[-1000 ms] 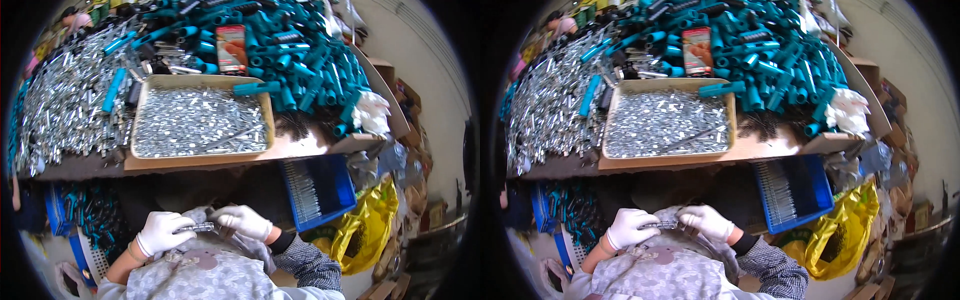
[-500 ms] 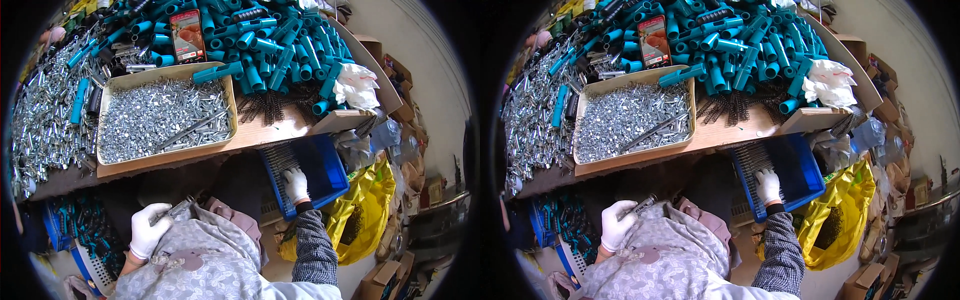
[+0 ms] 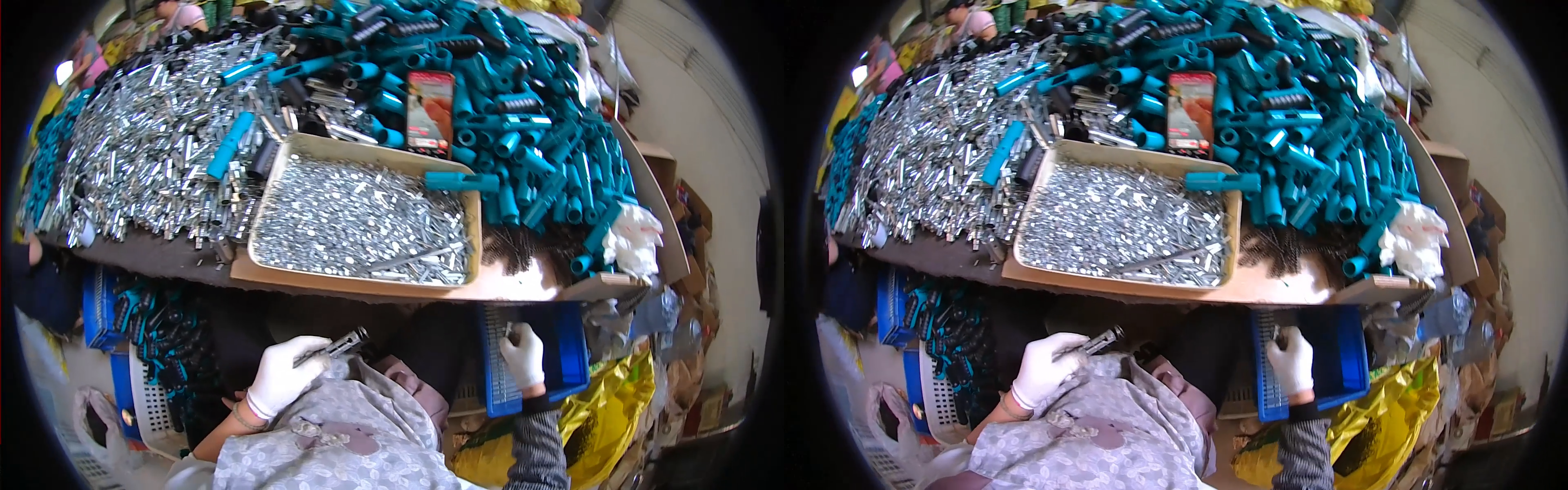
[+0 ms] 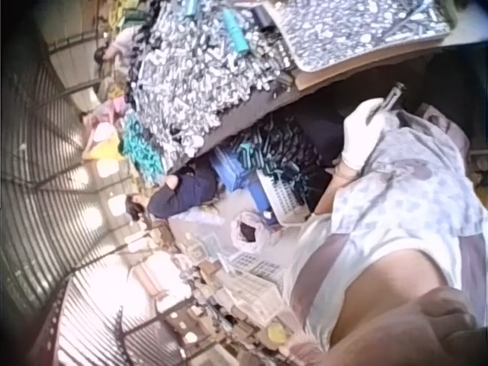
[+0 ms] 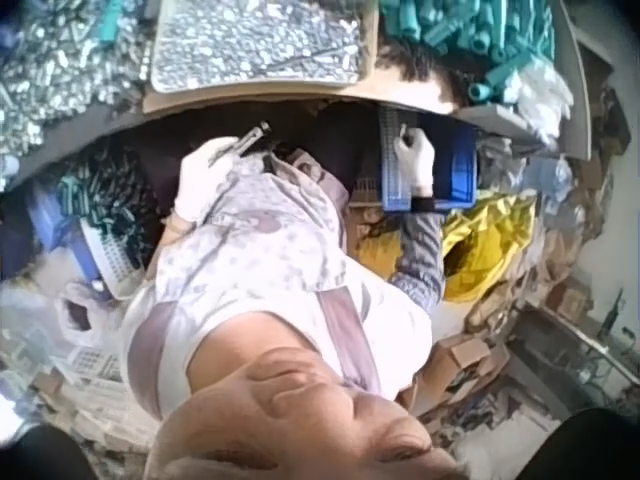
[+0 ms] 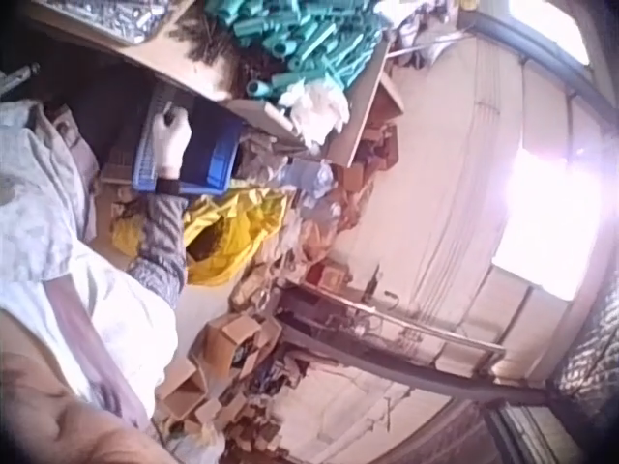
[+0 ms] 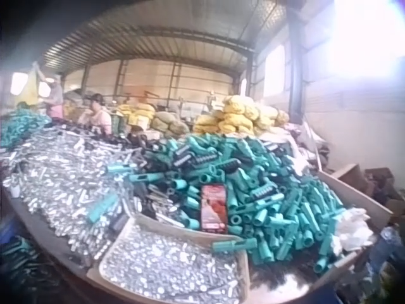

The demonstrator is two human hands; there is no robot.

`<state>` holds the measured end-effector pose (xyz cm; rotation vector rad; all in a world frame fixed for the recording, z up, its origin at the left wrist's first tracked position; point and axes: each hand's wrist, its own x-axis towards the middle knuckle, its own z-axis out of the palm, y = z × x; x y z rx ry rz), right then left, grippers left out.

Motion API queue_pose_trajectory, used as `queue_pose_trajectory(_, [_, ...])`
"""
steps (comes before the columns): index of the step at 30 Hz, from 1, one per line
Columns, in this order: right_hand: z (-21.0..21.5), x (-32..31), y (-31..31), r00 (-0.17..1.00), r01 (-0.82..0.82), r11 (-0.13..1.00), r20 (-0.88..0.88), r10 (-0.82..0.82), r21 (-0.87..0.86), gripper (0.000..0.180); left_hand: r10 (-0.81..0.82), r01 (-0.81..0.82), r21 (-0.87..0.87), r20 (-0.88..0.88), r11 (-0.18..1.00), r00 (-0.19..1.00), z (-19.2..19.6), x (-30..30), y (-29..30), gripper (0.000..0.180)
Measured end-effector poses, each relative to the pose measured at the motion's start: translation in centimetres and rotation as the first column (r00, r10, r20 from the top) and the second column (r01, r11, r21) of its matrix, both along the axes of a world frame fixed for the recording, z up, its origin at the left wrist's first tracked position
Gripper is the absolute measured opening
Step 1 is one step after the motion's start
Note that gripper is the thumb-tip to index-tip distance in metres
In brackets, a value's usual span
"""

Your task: Assembling metal and plastic components into hand tools at a factory workbench.

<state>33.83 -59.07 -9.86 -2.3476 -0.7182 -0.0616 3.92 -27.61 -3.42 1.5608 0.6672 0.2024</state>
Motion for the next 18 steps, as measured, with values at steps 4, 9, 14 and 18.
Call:
queue_pose_trajectory(4, [5.1, -9.1, 7.3, 0.535, 0.388, 0.629, -0.721, 0.441, 0.673, 0.016, -0.171, 0.126, 0.396, 0.079, 0.91, 0.982, -0.7, 0.5, 0.0, 0.046])
queue_pose_trajectory(9, [5.2, -15.9, 16.1, 0.066, 0.433, 0.435, -0.509, 0.858, 0.789, 0.019, -0.099, -0.014, 0.399, 0.261, 0.917, 0.96, 2.7, 0.2, 0.0, 0.049])
queue_pose_trajectory(14, [7.4, -17.0, 19.8, 0.042, 0.041, 0.678, -0.68, 0.732, 0.734, 0.033, 0.187, -0.255, 0.29, 0.241, 0.923, 0.952, 4.4, -2.5, 2.5, 0.038])
queue_pose_trajectory(18, [8.9, -17.5, 21.4, 0.118, -0.122, 0.734, -0.725, 0.679, 0.668, 0.03, 0.273, -0.314, 0.24, 0.19, 0.918, 0.943, 5.1, -3.7, 3.3, 0.034])
